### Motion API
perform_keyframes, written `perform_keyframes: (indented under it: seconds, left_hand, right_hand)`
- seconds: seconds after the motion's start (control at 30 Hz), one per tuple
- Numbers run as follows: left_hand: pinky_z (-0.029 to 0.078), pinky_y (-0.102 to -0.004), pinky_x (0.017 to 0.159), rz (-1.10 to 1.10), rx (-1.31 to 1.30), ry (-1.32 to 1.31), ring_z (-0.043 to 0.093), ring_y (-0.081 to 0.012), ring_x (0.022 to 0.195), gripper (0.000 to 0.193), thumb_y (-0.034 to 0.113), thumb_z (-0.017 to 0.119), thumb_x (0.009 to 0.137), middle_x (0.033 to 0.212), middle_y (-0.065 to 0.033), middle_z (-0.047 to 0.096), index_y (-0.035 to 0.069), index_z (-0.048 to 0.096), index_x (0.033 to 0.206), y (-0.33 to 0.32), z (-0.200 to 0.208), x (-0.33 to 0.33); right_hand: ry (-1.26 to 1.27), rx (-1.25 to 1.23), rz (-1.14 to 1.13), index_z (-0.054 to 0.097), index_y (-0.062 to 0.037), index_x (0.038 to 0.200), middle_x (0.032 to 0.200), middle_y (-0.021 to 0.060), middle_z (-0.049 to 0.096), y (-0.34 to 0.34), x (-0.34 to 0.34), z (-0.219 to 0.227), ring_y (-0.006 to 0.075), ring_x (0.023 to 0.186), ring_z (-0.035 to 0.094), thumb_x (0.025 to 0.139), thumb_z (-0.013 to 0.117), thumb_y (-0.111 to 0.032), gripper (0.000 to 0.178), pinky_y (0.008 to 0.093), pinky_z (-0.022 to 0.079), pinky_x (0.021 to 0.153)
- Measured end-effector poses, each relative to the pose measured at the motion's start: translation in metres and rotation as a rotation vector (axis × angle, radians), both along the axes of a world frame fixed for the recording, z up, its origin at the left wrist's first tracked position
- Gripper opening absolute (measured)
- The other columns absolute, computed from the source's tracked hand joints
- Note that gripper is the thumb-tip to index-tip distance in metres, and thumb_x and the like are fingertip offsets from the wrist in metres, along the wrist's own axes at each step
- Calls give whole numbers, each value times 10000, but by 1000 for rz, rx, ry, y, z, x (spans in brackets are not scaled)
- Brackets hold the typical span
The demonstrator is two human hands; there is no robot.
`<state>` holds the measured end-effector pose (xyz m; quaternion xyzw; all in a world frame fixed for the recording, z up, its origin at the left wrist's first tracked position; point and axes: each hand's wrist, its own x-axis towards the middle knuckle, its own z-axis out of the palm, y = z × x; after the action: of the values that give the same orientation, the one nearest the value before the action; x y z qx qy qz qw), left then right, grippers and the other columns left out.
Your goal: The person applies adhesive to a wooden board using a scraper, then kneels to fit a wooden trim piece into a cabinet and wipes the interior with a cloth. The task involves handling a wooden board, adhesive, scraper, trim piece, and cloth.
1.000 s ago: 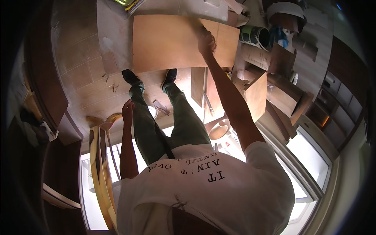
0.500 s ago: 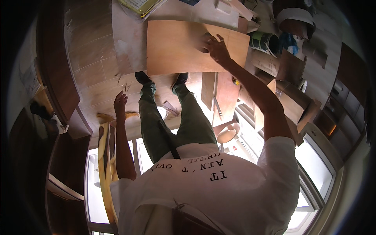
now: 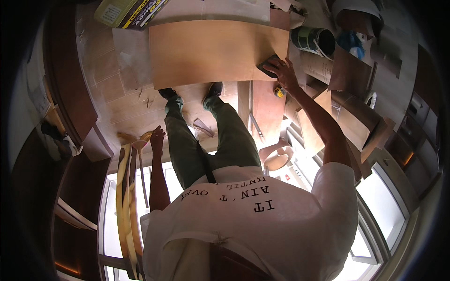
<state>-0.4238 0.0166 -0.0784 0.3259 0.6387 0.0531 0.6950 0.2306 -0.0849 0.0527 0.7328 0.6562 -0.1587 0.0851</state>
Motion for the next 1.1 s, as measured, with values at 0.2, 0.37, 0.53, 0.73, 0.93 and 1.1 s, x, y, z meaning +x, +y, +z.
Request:
perform_keyframes:
  seconds: [0.2,0.37,0.53,0.73,0.93,1.1]
  left_hand:
    - [485,-257,751,-60,29,132,630,-141,940,422,250,586,994,1078,-62,636,24,554,1349,20,18,17]
    - [491,-245,732,-71,65,26,641,-137,883,390,235,563,1007,1056,-60,638,30,564,1338,80,2,11]
    - [494,-254,724,-203,39,70,655,-143,917,383,236,548,1015,1087,-77,643,28,559,1337,148,-6,7]
    - [491,-264,778,-177,8,-26,646,-160,941,429,280,601,990,1105,-72,639,51,555,1350,240,-9,-28]
    - [493,-250,769,-156,-31,10,646,-155,926,424,257,610,982,1110,-74,644,37,561,1341,293,-4,-31]
    - [499,-261,790,-205,-67,-99,647,-156,934,423,243,619,974,1128,-85,646,41,563,1341,296,-5,-24]
  right_hand:
    - [34,143,-600,626,-225,1279,1125,91,661,2,-31,3,294,1040,620,887,532,-33,446,462,472,931]
    - [-136,114,-886,649,-147,1210,967,187,699,22,-61,-40,372,874,687,913,542,-155,316,479,547,749]
    - [4,215,-1161,635,-138,1140,912,180,702,110,-107,-37,382,854,688,899,553,-241,275,501,539,751]
    - [0,226,-1123,550,-140,1130,972,164,637,207,-158,-69,387,932,638,883,550,-167,249,550,495,777]
    - [95,126,-1010,534,-99,1196,1056,182,593,292,-230,-35,350,1018,599,892,537,-107,304,508,496,839]
    - [71,169,-883,520,-153,1310,1161,172,546,317,-299,-35,363,1118,523,880,525,-68,439,511,444,861]
